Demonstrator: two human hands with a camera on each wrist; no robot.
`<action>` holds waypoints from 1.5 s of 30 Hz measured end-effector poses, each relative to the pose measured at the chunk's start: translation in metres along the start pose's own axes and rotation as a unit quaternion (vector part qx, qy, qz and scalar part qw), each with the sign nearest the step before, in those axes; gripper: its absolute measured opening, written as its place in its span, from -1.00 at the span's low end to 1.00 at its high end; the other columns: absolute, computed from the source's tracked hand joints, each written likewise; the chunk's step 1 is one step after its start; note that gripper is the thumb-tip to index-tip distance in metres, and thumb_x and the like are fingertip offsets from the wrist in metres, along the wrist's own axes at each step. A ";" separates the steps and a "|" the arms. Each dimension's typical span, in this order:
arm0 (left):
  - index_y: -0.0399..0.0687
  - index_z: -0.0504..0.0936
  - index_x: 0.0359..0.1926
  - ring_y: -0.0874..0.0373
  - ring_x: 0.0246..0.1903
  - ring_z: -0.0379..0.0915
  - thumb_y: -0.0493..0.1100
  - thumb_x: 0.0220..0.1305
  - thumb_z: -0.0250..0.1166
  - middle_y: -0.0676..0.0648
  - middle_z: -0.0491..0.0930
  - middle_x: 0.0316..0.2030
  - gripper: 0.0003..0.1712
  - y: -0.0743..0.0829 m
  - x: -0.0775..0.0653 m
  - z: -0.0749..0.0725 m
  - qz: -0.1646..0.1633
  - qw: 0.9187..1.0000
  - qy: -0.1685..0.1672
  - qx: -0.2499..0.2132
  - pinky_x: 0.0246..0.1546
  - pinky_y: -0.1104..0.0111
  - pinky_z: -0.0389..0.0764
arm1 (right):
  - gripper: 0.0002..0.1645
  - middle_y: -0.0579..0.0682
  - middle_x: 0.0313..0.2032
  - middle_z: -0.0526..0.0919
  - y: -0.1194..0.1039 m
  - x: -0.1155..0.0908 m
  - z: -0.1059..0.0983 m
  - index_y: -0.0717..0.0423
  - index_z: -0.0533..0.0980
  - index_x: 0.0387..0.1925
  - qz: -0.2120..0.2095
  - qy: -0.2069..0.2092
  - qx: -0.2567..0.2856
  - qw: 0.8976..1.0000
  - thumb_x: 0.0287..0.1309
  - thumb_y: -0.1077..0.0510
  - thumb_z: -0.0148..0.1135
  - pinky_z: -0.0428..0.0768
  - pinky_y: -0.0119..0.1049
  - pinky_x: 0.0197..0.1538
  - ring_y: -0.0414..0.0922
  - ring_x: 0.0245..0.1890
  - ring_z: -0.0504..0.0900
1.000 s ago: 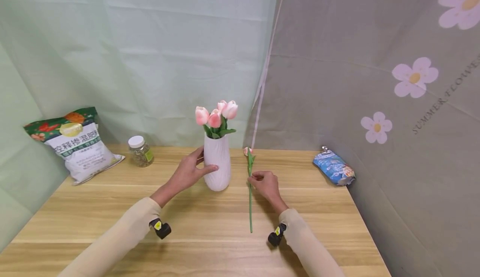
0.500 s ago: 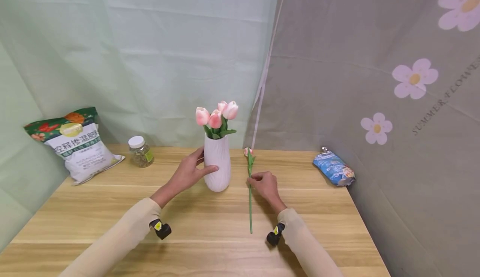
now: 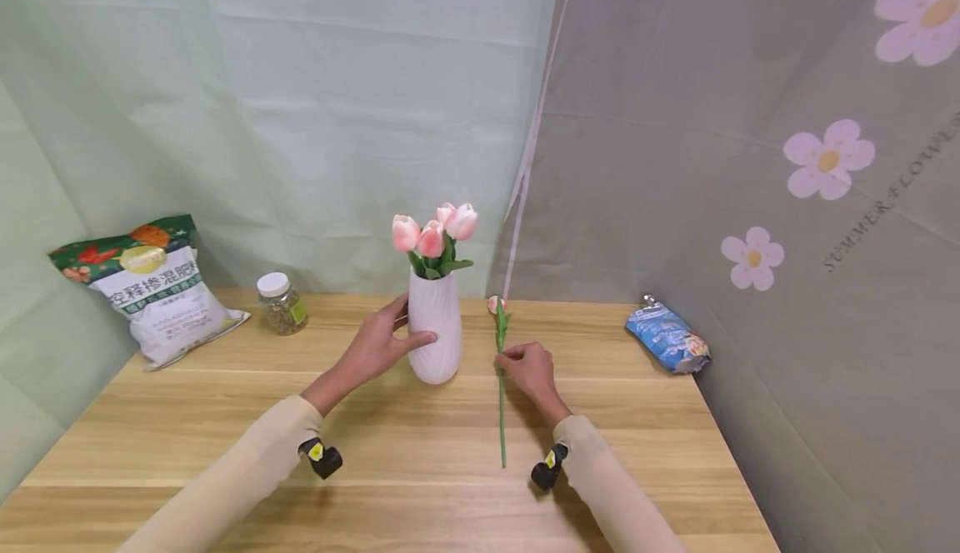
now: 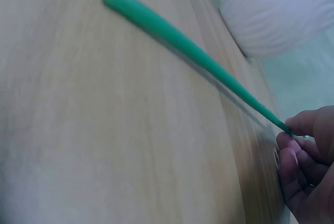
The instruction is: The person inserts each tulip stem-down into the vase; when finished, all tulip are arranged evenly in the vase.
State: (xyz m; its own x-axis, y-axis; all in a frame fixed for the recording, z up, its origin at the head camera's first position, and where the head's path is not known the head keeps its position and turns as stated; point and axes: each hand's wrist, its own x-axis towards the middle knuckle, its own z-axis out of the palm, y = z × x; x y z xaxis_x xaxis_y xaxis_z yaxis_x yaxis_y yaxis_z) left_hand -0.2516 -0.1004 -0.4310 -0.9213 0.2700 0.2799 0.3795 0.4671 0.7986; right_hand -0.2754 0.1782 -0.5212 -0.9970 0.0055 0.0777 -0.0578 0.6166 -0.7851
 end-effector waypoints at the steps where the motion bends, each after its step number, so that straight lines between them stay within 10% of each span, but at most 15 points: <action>1: -0.24 0.25 0.50 -0.13 0.35 0.41 0.09 0.23 0.50 -0.26 0.43 0.37 -0.01 0.000 0.000 0.000 -0.001 1.000 0.000 0.001 0.34 0.08 0.52 | -0.80 0.02 -0.40 0.80 0.000 -0.001 -0.001 0.19 0.78 -0.31 0.003 0.001 0.004 1.000 0.21 0.11 0.45 0.54 -0.40 -0.49 -0.19 -0.48 0.65; 18: -0.24 0.24 0.51 -0.13 0.35 0.40 0.11 0.24 0.48 -0.27 0.42 0.38 0.00 -0.001 0.002 -0.001 0.000 1.000 -0.001 0.004 0.33 0.08 0.53 | -0.80 0.06 -0.40 0.78 -0.013 -0.005 -0.021 0.24 0.76 -0.22 0.010 0.032 0.054 0.998 0.22 0.16 0.41 0.68 -0.42 -0.44 -0.11 -0.51 0.73; 30: -0.26 0.22 0.51 -0.13 0.36 0.40 0.08 0.24 0.49 -0.28 0.41 0.39 0.00 -0.002 0.002 -0.001 0.001 1.000 -0.003 0.002 0.33 0.08 0.53 | -0.74 0.16 -0.32 0.77 -0.040 -0.008 -0.047 0.27 0.73 -0.14 -0.039 0.037 0.095 0.994 0.28 0.14 0.39 0.80 0.06 -0.21 0.03 -0.42 0.79; 45: -0.27 0.24 0.50 -0.14 0.34 0.41 0.10 0.23 0.49 -0.28 0.43 0.37 0.00 -0.002 0.001 -0.001 0.002 1.000 -0.002 -0.001 0.32 0.07 0.54 | -0.70 0.18 -0.23 0.76 -0.068 -0.003 -0.069 0.28 0.71 -0.12 -0.053 0.052 0.129 0.989 0.29 0.09 0.40 0.81 -0.26 -0.27 -0.11 -0.41 0.77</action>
State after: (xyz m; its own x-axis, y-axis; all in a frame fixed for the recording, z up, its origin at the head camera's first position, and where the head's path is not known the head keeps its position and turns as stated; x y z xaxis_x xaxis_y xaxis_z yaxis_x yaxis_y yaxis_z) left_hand -0.2530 -0.1016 -0.4322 -0.9192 0.2752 0.2816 0.3836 0.4642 0.7983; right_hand -0.2649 0.1908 -0.4258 -0.9745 0.0399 0.2208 -0.1873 0.3970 -0.8985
